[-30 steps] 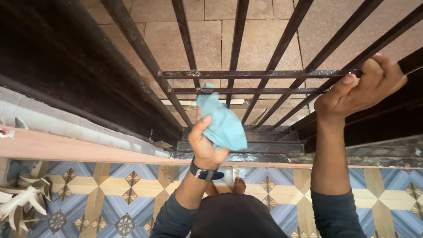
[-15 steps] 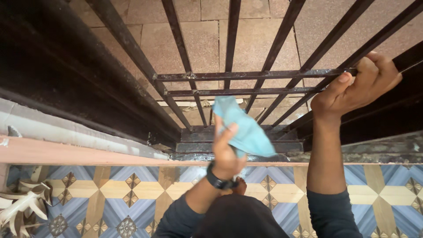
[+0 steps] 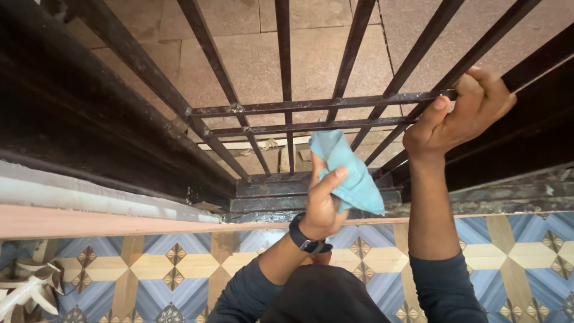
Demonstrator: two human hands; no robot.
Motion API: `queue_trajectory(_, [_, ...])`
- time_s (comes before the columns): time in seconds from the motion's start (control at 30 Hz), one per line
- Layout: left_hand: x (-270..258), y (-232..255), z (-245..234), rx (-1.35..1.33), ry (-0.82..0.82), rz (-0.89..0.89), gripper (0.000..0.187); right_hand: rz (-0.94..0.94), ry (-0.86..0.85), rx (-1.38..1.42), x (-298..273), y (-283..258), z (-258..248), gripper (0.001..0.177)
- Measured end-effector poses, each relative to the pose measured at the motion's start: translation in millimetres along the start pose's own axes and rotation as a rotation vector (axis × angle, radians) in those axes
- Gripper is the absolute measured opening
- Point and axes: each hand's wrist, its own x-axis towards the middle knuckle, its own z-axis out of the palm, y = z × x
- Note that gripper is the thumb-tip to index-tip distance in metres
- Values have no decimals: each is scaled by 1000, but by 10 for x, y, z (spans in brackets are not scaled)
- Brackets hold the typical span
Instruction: The person wipes the metal bars and the bottom frame of a security gate with a blue cloth.
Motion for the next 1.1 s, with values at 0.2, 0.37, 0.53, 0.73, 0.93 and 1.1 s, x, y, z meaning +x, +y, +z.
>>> queue_trajectory(0.2, [79, 178, -361, -409, 89, -103, 66, 21, 19, -23, -20, 0, 21, 45])
queue_trajectory(0.37, [53, -16, -243, -312, 40, -166, 62, -5, 35, -6, 8, 15, 40, 44])
queue_trajectory(0.53, [141, 335, -401, -443, 13, -212, 60, -37, 33, 12, 89, -41, 9, 46])
queue_trajectory(0.73, [133, 234, -297, -252, 5, -238, 56, -53, 44, -5, 81, -70, 25, 46])
queue_trajectory(0.93, [89, 389, -462, -420, 36, -344, 60, -36, 21, -65, -77, 89, 68, 47])
queue_trajectory(1.1, [-90, 35, -316, -463, -308, -155, 61, 0, 16, -45, -60, 14, 59, 54])
